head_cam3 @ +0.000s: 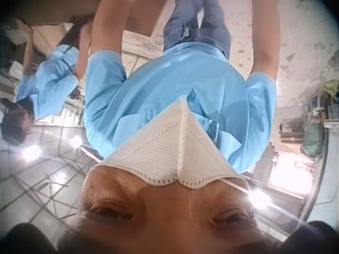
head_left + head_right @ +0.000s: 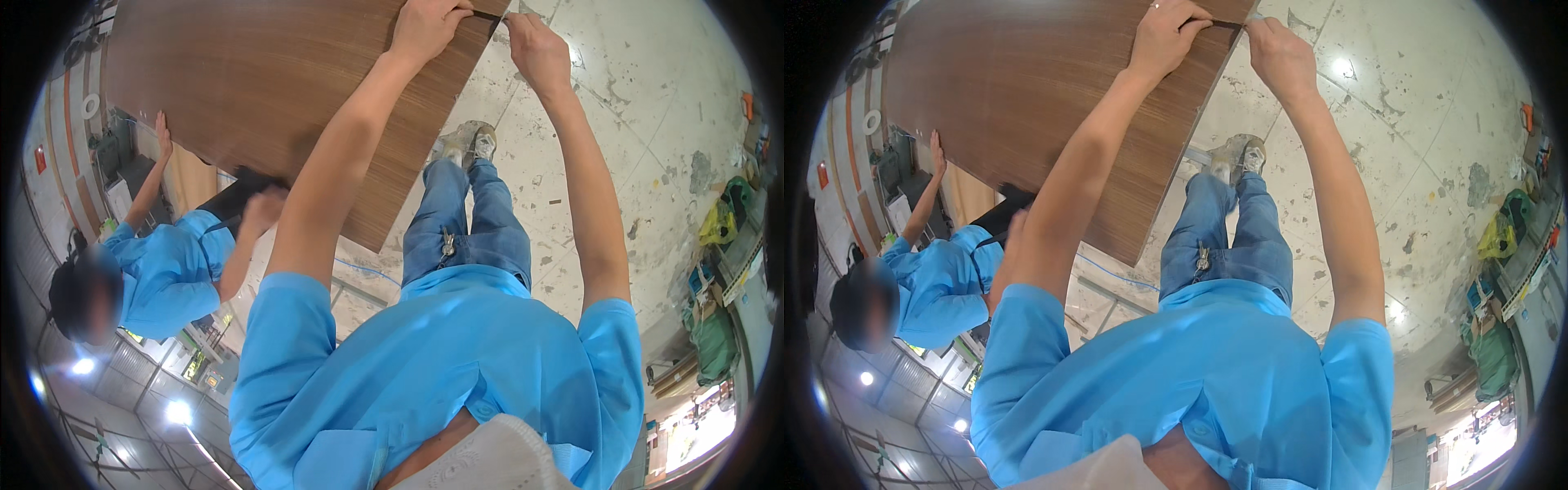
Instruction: The person applies small rectangular labels to the edges of a large wooden tabletop using a utility knife to smooth them. The person lifts and repositions the tabletop to access different edges, then continues applying labels along the perimeter.
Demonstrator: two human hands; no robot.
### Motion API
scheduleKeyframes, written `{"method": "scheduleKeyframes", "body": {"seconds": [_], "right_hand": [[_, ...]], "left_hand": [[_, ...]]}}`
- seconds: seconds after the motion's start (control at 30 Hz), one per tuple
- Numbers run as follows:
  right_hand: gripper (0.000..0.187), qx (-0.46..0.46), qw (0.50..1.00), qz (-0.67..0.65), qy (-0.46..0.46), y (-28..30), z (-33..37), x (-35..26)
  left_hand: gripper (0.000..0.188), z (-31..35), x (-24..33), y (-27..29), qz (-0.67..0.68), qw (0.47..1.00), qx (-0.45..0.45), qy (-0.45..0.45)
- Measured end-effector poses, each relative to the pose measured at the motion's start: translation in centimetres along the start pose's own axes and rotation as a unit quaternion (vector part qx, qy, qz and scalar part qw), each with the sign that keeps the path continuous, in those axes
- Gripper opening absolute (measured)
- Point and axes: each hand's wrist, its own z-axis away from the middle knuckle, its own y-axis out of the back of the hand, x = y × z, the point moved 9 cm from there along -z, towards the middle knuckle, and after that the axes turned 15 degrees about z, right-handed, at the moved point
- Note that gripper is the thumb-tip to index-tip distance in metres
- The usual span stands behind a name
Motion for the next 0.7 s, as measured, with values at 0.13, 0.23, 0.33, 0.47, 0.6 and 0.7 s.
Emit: {"method": "scheduleKeyframes", "body": {"seconds": [0.13, 0.23, 0.33, 0.47, 0.6, 0.7], "right_hand": [[0.008, -0.039, 0.999, -0.016, 0.001, 0.7, 2.4, -2.6], [0.01, -0.056, 0.997, -0.056, 0.003, 2.0, 5.8, -5.9], [0.012, -0.063, 0.995, -0.081, -0.005, 2.7, 8.4, -8.1], [0.015, -0.081, 0.993, -0.087, -0.009, 4.1, 11.9, -11.9], [0.026, -0.104, 0.993, -0.056, -0.001, 4.9, 15.4, -15.7], [0.026, -0.097, 0.994, -0.055, -0.013, 5.9, 18.1, -18.4]], "left_hand": [[0.005, 2.7, 1.2, 1.1, -0.009, 1.0, -0.007, 0.003], [0.007, 7.5, 2.7, 2.3, -0.002, 1.0, -0.009, 0.025], [0.01, 11.3, 3.2, 2.5, 0.004, 0.999, -0.01, 0.044], [0.008, 16.0, 4.6, 3.8, 0.015, 0.999, -0.007, 0.043], [0.008, 20.4, 5.9, 5.2, 0.024, 0.999, -0.016, 0.042], [0.008, 23.5, 7.0, 6.1, 0.036, 0.998, -0.021, 0.036]]}}
